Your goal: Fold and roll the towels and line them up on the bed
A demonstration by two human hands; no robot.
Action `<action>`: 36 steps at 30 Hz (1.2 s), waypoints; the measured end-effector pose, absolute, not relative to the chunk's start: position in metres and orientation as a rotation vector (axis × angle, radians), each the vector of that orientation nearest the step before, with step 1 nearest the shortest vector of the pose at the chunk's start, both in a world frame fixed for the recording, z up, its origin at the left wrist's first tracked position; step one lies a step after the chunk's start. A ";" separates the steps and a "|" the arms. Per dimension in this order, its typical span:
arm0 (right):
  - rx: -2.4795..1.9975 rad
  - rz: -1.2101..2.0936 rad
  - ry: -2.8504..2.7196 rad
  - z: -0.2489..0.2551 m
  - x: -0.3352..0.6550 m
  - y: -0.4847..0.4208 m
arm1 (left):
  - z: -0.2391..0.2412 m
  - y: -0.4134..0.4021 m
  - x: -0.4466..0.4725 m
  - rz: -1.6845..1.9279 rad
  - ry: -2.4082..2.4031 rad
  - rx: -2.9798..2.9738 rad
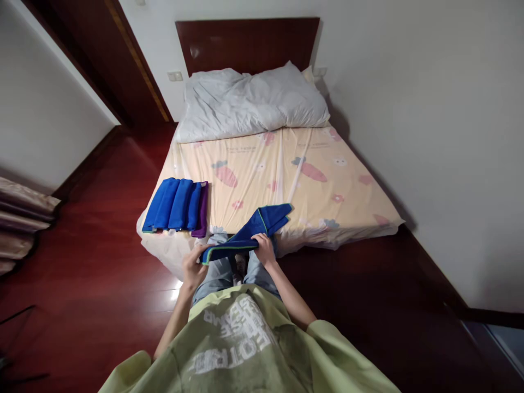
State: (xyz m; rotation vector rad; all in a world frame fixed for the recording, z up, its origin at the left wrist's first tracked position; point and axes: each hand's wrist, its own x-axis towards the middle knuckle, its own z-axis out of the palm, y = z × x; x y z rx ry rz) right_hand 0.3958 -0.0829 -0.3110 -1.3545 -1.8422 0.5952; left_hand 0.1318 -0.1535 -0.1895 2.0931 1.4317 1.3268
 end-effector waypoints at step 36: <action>-0.681 0.704 -2.099 -0.183 0.348 -0.105 | -0.159 -0.170 0.130 1.585 1.476 2.208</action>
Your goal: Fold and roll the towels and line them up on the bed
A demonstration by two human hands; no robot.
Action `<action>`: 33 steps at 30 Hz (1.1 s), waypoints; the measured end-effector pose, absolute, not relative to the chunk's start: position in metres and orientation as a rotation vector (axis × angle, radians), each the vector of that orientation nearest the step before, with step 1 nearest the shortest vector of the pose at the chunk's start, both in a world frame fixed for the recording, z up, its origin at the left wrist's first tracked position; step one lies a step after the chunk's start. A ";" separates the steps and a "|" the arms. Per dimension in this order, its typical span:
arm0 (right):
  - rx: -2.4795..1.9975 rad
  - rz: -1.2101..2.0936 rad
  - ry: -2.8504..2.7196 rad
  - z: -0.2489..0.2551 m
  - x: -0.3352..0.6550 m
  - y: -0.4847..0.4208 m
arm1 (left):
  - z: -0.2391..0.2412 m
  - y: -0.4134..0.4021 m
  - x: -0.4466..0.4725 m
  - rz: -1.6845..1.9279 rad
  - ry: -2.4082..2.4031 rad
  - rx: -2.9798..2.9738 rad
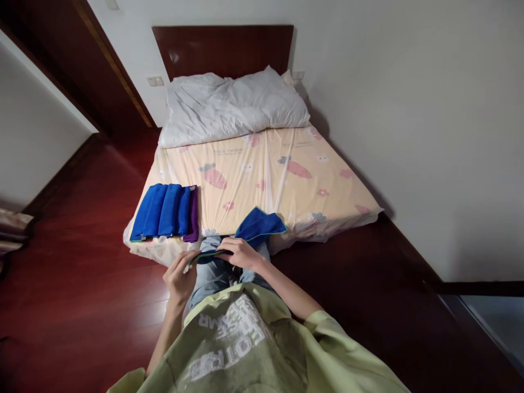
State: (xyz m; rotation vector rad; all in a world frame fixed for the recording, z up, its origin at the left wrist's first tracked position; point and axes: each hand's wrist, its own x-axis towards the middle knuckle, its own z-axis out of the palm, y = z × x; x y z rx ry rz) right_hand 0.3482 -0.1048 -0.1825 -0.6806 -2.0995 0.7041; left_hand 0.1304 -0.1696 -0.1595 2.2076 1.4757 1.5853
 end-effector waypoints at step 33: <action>-1.764 0.611 -1.388 -0.388 0.534 -0.069 | -0.145 -0.151 0.034 1.604 2.007 1.724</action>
